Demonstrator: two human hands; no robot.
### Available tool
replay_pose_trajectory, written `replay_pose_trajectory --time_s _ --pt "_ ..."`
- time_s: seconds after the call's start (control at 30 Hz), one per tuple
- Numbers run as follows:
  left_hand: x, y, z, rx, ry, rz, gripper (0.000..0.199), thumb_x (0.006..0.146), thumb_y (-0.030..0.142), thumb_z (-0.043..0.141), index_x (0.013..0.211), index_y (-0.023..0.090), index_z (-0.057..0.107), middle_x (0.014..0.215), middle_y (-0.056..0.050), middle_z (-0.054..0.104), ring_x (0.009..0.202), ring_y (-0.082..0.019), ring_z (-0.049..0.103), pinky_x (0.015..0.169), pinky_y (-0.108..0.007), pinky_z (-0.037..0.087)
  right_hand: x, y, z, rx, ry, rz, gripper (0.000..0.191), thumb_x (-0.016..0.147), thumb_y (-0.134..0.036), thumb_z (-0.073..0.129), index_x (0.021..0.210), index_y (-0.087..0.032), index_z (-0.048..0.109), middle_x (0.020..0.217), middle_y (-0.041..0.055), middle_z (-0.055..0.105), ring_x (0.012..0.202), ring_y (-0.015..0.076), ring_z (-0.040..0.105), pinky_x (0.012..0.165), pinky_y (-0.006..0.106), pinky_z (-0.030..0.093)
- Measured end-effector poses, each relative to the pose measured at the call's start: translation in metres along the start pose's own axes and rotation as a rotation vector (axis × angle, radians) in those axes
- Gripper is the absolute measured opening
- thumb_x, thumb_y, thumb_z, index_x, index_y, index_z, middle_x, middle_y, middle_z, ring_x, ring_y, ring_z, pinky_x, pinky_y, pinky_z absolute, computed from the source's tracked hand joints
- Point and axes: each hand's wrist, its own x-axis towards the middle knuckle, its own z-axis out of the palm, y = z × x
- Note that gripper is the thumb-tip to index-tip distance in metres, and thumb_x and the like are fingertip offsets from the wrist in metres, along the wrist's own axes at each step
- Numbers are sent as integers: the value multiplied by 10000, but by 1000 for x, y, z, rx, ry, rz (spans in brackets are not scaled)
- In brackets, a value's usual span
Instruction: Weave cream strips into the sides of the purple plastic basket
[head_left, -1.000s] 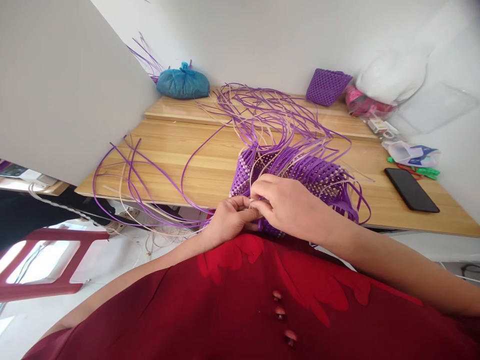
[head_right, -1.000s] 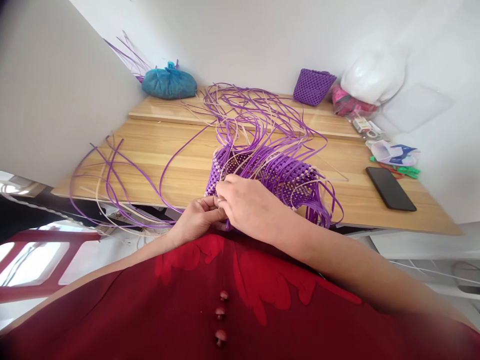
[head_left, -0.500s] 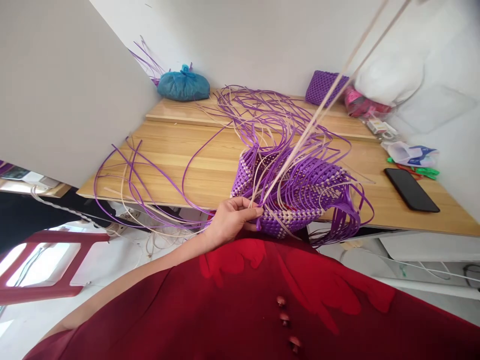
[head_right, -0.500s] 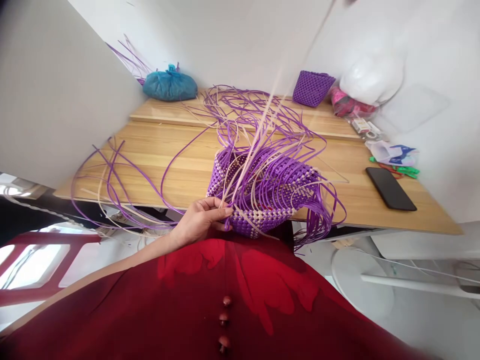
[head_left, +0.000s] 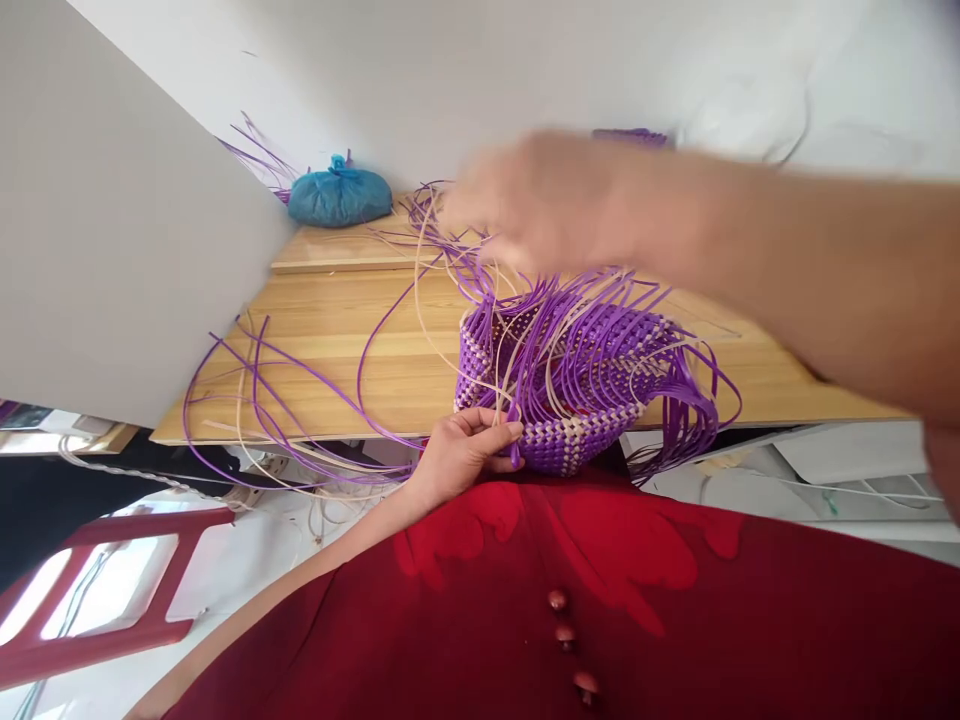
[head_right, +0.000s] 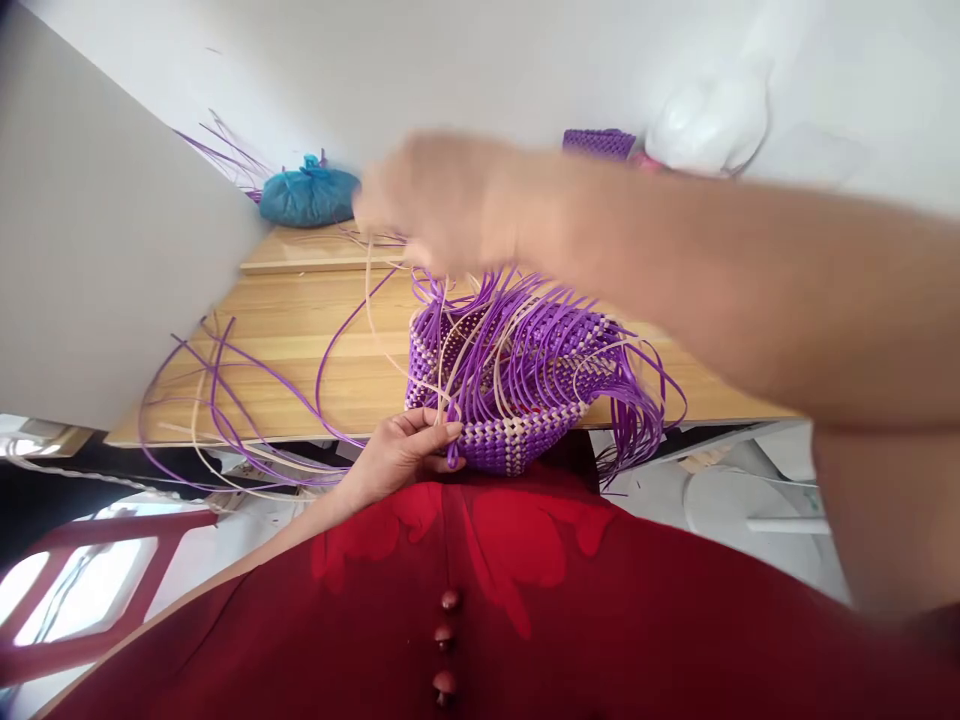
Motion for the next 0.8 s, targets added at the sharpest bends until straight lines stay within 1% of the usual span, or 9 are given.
replay_pose_trajectory --time_s 0.07,0.1,0.13,0.2,0.3,0.43,0.6,0.7,0.8 --pt "1 0 0 3 7 -9 435 515 343 937 720 121 623 680 29 627 563 -96 636 609 -263 606 3 1 9 -421 -273 -244 272 807 -36 719 566 -74 598 467 -91 383 628 55 474 600 191 277" --pt "2 0 -1 4 6 -11 443 507 344 939 719 123 619 679 28 630 559 -99 636 604 -262 601 1 4 15 -527 -403 -308 246 788 -34 758 580 -75 632 457 -81 402 576 63 448 585 210 270" --pt "2 0 -2 5 -1 -10 446 506 344 940 721 126 616 679 28 631 556 -100 637 602 -260 598 -3 8 21 -556 -496 -335 223 790 -39 780 603 -77 664 463 -67 441 539 70 429 571 223 266" --pt "3 -2 -3 4 -25 1 434 520 339 935 736 129 623 684 33 625 559 -94 630 605 -254 591 -12 15 29 -466 -612 -312 178 831 -35 768 672 -87 709 525 -43 540 509 78 431 544 228 275" --pt "1 -2 -2 7 -60 26 397 554 321 923 788 133 663 715 37 618 597 -77 609 616 -233 581 -20 22 37 -293 -624 -384 161 852 20 732 763 -114 734 630 -46 611 567 82 494 560 206 320" --pt "-5 2 4 35 -25 43 428 541 302 927 873 148 705 816 16 653 700 -101 620 653 -245 585 -15 38 57 -252 -522 -581 148 879 -6 715 810 -134 742 692 -38 638 643 96 541 608 203 337" --pt "-5 3 4 29 -1 26 419 520 300 934 798 138 665 756 26 626 671 -101 613 661 -272 593 -4 61 76 -127 -461 -556 133 891 -37 707 819 -142 745 707 -38 646 666 100 561 617 204 328" --pt "-3 3 1 59 -14 28 394 547 314 920 786 136 662 757 22 628 655 -100 611 651 -276 590 -6 52 70 -151 -455 -518 113 862 -46 732 812 -143 758 704 -29 646 644 102 546 608 215 316" --pt "-4 4 3 64 18 59 399 546 301 913 838 156 684 821 14 660 706 -122 622 647 -283 587 -11 32 64 -302 -466 -504 100 852 -63 741 800 -146 758 687 -17 638 613 112 511 585 238 281"
